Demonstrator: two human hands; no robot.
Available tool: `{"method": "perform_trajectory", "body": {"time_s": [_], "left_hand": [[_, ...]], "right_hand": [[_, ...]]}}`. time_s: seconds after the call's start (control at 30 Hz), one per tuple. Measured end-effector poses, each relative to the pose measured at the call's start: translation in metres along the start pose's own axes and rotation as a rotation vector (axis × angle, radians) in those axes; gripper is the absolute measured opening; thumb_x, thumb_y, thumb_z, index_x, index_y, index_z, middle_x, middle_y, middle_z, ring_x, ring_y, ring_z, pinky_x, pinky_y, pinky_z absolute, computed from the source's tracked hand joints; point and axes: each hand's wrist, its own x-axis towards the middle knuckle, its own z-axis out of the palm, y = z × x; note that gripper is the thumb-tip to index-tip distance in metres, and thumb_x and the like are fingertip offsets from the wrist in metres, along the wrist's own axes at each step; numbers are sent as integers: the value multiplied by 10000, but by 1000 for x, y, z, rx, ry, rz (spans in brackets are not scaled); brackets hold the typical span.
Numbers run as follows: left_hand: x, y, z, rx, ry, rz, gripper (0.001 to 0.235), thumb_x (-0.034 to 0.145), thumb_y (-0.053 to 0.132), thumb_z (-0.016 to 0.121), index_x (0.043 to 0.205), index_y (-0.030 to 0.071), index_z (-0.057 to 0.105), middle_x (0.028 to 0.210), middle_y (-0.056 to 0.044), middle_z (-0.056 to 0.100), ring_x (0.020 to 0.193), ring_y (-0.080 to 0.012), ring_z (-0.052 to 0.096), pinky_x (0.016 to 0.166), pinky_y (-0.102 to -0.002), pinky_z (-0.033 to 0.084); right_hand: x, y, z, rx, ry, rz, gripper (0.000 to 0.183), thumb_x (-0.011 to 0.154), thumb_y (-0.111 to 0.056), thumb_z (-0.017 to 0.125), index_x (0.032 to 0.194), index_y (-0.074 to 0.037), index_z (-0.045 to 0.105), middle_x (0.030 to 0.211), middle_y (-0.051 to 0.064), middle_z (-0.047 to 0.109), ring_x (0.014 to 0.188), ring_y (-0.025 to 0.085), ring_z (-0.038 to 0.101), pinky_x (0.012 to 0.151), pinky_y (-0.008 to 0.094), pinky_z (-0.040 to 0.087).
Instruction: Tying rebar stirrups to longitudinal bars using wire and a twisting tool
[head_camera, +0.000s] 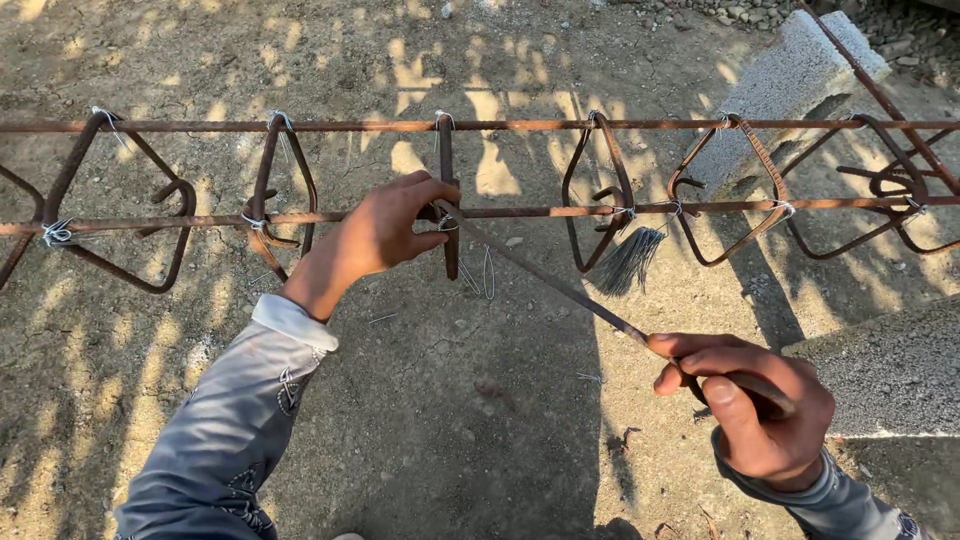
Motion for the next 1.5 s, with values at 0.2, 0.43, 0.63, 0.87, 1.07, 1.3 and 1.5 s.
{"method": "perform_trajectory", "body": {"time_s": [0.2,0.43,0.63,0.87,1.07,1.3,1.5], "left_hand": [[12,9,8,2,-46,-7,488,764,100,850,1221,93,678,1113,-71,719,875,-219,721,772,-319,635],[24,24,19,16,-115,-21,481,769,126,840,1228,129,696,1112,-42,738,786,-196,698,705,-307,611],[25,32,9,44,-110,-95,475,774,152,831,1234,166,714,1111,-14,756,698,-172,674,639,-296,587],[19,23,7,41,-135,-190,471,779,184,819,1242,213,736,1110,22,779,587,-143,644,556,-281,556],[29,35,-2,17,-148,-238,508,749,203,837,1249,221,749,1082,27,808,575,-125,668,533,-278,546],[36,31,8,14,-115,-277,517,718,222,860,1224,239,755,1135,32,808,571,-121,685,533,-272,567],[35,26,18,86,-61,-80,473,769,266,823,1224,178,729,1041,-21,794,651,-185,705,562,-327,554]], "right_hand": [[14,-6,-7,-105,-38,-116,174,951,-101,575,1041,39,628,1193,276,718,719,228,783,704,336,691],[24,-16,-7,-227,-82,-237,194,937,-156,622,1048,3,641,1179,244,726,723,221,777,692,334,674],[29,-25,-5,-321,-210,-390,221,924,-210,669,1055,-33,655,1165,212,736,727,213,772,680,331,657],[24,-30,2,-452,-372,-527,259,908,-276,731,1065,-78,674,1147,172,748,732,203,766,665,327,637],[31,-40,-4,-544,-477,-618,248,894,-260,722,1085,-104,699,1172,156,743,721,200,725,651,333,596],[38,-48,-5,-511,-571,-622,196,934,-204,640,1050,-75,731,1165,162,732,713,192,651,699,352,573],[-21,14,8,-471,-1109,-205,230,1073,-240,485,1018,-63,621,1207,120,592,908,297,526,974,510,407]]}}
